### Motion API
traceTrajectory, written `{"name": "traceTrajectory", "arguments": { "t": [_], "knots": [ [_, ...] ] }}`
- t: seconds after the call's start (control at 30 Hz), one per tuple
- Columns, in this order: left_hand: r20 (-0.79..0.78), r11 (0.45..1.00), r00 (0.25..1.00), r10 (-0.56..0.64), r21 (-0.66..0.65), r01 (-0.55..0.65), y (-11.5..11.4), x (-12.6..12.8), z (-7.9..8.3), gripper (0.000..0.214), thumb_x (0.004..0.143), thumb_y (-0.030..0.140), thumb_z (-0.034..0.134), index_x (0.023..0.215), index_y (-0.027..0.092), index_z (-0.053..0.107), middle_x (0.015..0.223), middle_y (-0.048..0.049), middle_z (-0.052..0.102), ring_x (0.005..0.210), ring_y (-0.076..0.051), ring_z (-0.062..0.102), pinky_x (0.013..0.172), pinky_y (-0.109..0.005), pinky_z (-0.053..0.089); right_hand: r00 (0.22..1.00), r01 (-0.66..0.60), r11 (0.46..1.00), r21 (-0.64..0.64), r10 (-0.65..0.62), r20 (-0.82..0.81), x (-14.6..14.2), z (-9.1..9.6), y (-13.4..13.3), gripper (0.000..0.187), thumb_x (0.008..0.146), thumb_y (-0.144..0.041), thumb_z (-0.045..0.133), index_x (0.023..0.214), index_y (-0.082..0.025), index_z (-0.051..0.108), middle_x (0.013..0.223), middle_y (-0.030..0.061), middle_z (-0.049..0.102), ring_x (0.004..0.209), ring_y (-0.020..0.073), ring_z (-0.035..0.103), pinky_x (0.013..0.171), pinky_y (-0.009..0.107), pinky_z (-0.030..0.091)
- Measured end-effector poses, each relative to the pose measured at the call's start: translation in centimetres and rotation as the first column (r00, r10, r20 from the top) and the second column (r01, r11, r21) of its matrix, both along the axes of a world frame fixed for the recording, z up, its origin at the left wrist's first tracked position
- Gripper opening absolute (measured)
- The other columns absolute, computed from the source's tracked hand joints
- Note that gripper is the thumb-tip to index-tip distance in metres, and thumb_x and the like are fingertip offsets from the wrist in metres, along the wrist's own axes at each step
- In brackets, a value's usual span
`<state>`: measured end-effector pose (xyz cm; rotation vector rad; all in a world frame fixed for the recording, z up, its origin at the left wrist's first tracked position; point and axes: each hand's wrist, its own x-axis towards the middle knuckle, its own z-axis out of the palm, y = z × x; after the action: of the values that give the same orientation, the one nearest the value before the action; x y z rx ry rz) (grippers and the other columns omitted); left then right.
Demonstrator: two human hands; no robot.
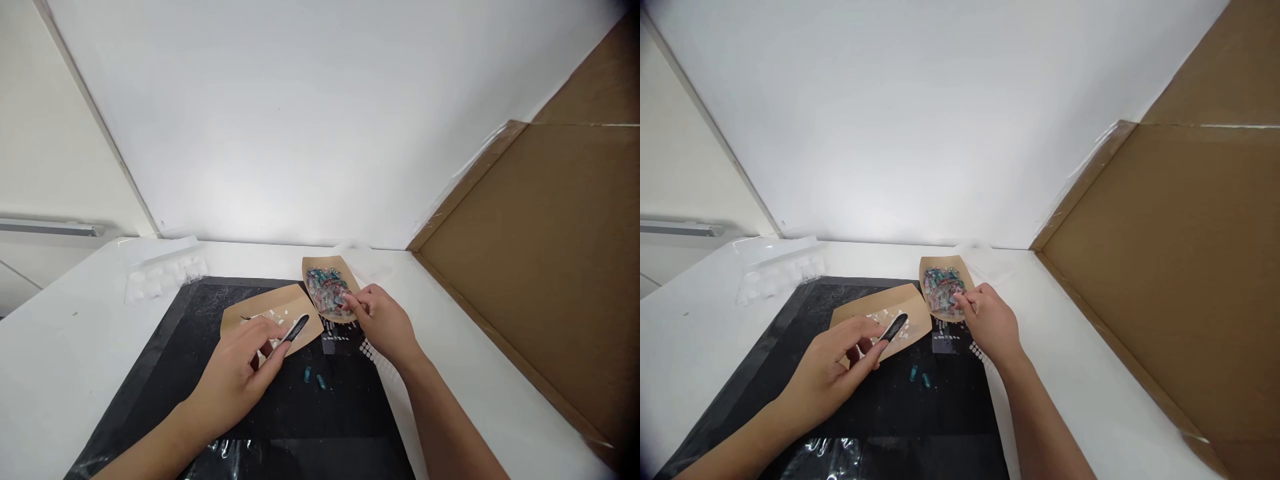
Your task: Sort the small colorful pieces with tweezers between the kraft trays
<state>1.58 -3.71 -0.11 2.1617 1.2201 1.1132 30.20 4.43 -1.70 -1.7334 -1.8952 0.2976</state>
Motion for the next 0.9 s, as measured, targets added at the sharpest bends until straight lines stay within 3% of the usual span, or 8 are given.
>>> {"name": "traceTrajectory", "arguments": {
  "t": [0.23,0.4,0.57,0.77,0.9],
  "knots": [
    [-0.006,1.000,1.000,0.008,0.012,-0.008,0.1,0.0,0.0,0.011,0.101,0.023,0.060,0.110,0.022,0.066,0.098,-0.0025,0.070,0.070,-0.012,0.064,0.062,-0.024,0.051,0.996,-0.030,0.999,0.023,0.028,0.090,0.2,0.2,-0.2,0.023,0.093,-0.049,0.066,0.091,-0.032,0.081,0.098,0.0027,0.066,0.074,0.0177,0.065,0.061,0.029,0.043],
    [-0.015,1.000,1.000,-0.001,0.008,0.002,0.1,0.0,0.0,0.012,0.103,0.024,0.058,0.111,0.022,0.066,0.093,-0.0026,0.069,0.071,-0.014,0.064,0.063,-0.025,0.051,0.981,-0.024,1.000,0.018,0.020,0.191,0.2,-0.1,-0.3,0.025,0.087,-0.051,0.071,0.093,-0.030,0.083,0.096,0.0053,0.066,0.068,0.0186,0.064,0.058,0.031,0.042],
    [-0.012,1.000,1.000,-0.008,0.001,0.008,0.0,-0.1,-0.1,0.013,0.103,0.024,0.058,0.113,0.023,0.066,0.094,-0.0026,0.069,0.072,-0.014,0.064,0.063,-0.025,0.051,0.985,-0.036,0.999,0.007,0.034,0.171,-0.1,-0.1,-0.5,0.016,0.088,-0.041,0.071,0.088,-0.030,0.082,0.091,0.0048,0.066,0.069,0.0185,0.064,0.061,0.031,0.043],
    [-0.030,1.000,1.000,-0.001,-0.015,0.001,0.1,0.0,0.1,0.013,0.103,0.026,0.056,0.110,0.022,0.067,0.087,-0.0016,0.068,0.070,-0.015,0.064,0.064,-0.027,0.051,0.992,0.011,0.998,0.060,-0.004,-0.125,-0.4,0.5,-0.5,0.024,0.090,-0.048,0.067,0.091,-0.025,0.074,0.085,0.0040,0.069,0.074,0.0211,0.064,0.064,0.032,0.047],
    [0.027,0.994,1.000,0.009,-0.108,-0.006,0.0,0.2,0.1,0.014,0.103,0.029,0.056,0.107,0.022,0.067,0.085,-0.0007,0.069,0.066,-0.014,0.066,0.064,-0.027,0.052,0.869,-0.052,0.998,0.030,0.060,-0.492,-1.1,1.2,-0.9,0.034,0.091,-0.056,0.067,0.097,-0.023,0.069,0.084,0.0040,0.070,0.072,0.0192,0.064,0.064,0.030,0.052]
  ]
}}
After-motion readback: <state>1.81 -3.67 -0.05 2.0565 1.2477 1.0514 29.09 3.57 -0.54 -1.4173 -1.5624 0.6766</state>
